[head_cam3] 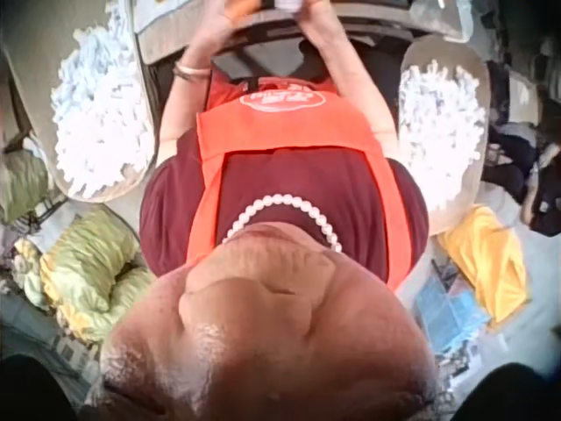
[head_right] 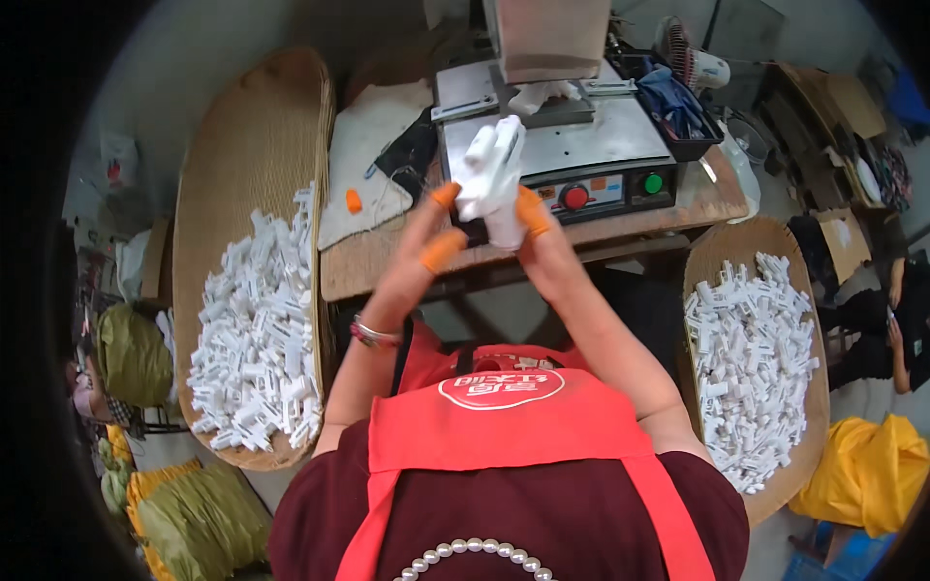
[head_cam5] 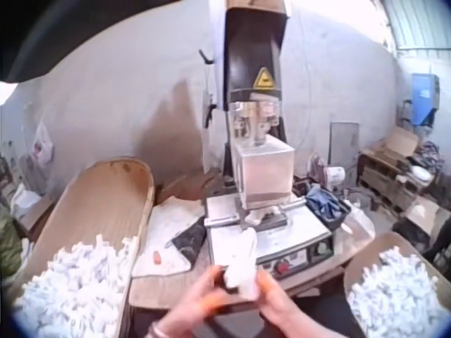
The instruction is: The person takes toy gun parts from a tray, places them one at a time into a machine to stamp them, and moves the finished toy gun parts into a tray on the right.
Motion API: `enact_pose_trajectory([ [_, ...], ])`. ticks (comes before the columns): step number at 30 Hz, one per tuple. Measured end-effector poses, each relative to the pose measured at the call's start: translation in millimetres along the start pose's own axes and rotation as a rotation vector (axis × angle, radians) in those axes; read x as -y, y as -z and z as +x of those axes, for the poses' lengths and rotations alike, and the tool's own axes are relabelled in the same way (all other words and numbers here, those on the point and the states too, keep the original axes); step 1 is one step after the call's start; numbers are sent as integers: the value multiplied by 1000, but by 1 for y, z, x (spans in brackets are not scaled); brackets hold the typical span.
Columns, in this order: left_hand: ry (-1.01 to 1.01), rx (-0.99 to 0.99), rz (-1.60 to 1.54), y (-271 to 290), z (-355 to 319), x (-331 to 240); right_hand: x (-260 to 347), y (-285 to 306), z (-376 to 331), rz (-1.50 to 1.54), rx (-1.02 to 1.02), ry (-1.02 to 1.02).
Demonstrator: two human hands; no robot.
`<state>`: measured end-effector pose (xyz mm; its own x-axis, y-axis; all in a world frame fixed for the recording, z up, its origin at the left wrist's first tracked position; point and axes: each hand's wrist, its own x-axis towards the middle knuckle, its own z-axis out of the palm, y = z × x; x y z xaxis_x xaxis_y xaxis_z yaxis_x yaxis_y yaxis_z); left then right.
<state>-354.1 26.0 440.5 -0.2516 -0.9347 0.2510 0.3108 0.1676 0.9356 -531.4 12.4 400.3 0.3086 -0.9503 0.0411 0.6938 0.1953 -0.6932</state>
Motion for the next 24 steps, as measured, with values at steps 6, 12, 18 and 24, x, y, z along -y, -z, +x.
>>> enact_pose_trajectory([
  [6,-106,-289,77,-3,12,52,6,23,13,-1146,-13,450],
  [12,-470,-242,1320,19,67,33,115,133,134,-1676,-658,1088],
  [18,-303,81,1155,52,81,36,129,134,184,-1752,-421,855],
  [24,-477,-37,1307,12,126,27,168,177,148,-1490,-713,1080],
])
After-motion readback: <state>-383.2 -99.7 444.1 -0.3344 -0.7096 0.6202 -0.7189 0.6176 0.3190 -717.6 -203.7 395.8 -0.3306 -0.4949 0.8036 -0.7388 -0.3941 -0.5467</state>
